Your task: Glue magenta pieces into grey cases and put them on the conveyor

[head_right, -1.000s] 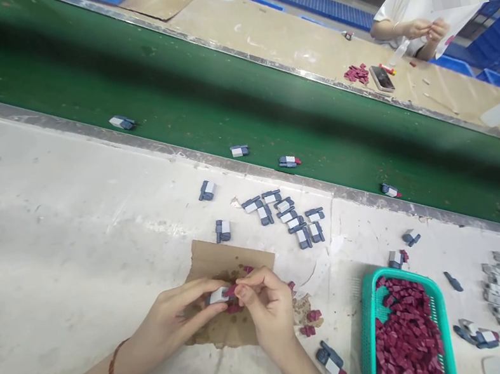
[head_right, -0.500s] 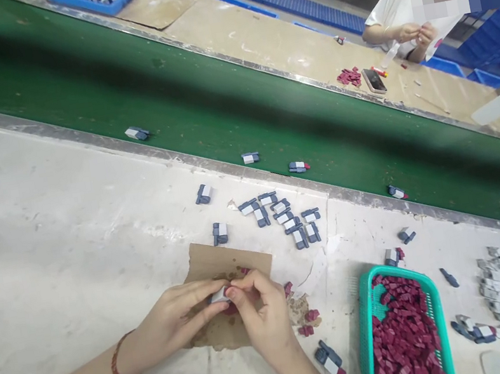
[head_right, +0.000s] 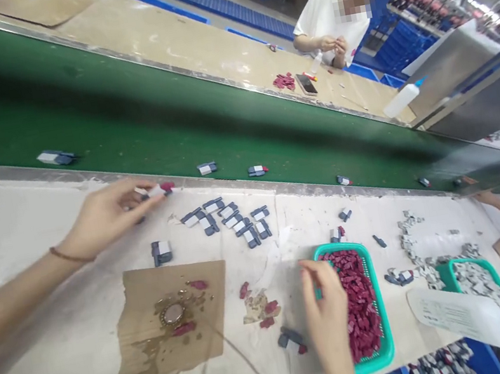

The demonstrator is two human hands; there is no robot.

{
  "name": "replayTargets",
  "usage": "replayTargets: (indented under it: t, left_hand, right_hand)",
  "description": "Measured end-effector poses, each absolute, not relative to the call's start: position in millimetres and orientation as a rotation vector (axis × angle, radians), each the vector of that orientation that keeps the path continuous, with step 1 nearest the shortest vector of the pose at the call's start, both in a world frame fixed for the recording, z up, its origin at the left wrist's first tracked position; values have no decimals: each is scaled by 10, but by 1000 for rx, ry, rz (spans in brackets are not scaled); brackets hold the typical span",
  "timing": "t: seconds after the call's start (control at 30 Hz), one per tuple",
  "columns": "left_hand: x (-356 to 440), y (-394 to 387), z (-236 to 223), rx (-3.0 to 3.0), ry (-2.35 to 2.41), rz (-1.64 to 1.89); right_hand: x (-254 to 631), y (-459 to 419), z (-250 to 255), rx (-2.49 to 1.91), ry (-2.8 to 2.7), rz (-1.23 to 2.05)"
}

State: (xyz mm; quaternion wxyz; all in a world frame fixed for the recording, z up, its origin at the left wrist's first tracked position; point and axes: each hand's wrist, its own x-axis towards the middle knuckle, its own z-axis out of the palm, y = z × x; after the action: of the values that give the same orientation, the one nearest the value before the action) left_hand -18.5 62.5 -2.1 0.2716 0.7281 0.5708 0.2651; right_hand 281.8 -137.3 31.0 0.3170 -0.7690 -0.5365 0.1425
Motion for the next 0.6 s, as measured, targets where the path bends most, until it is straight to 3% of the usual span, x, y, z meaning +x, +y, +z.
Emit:
replayTargets:
  t: [0.13,0.33,0.6]
  left_hand:
    - [-263,1202,-141,2152,1715,472]
    - [-20,1461,-209,2375,1604,482]
    - [596,1538,-373,2522,1196,350]
  right_hand:
    - [3395,-1559,226,-2377,-1553,196]
    - [3560,-1543,36,-2537,-1760,107]
    - [3558,-1511,168,-2209,-1416,474]
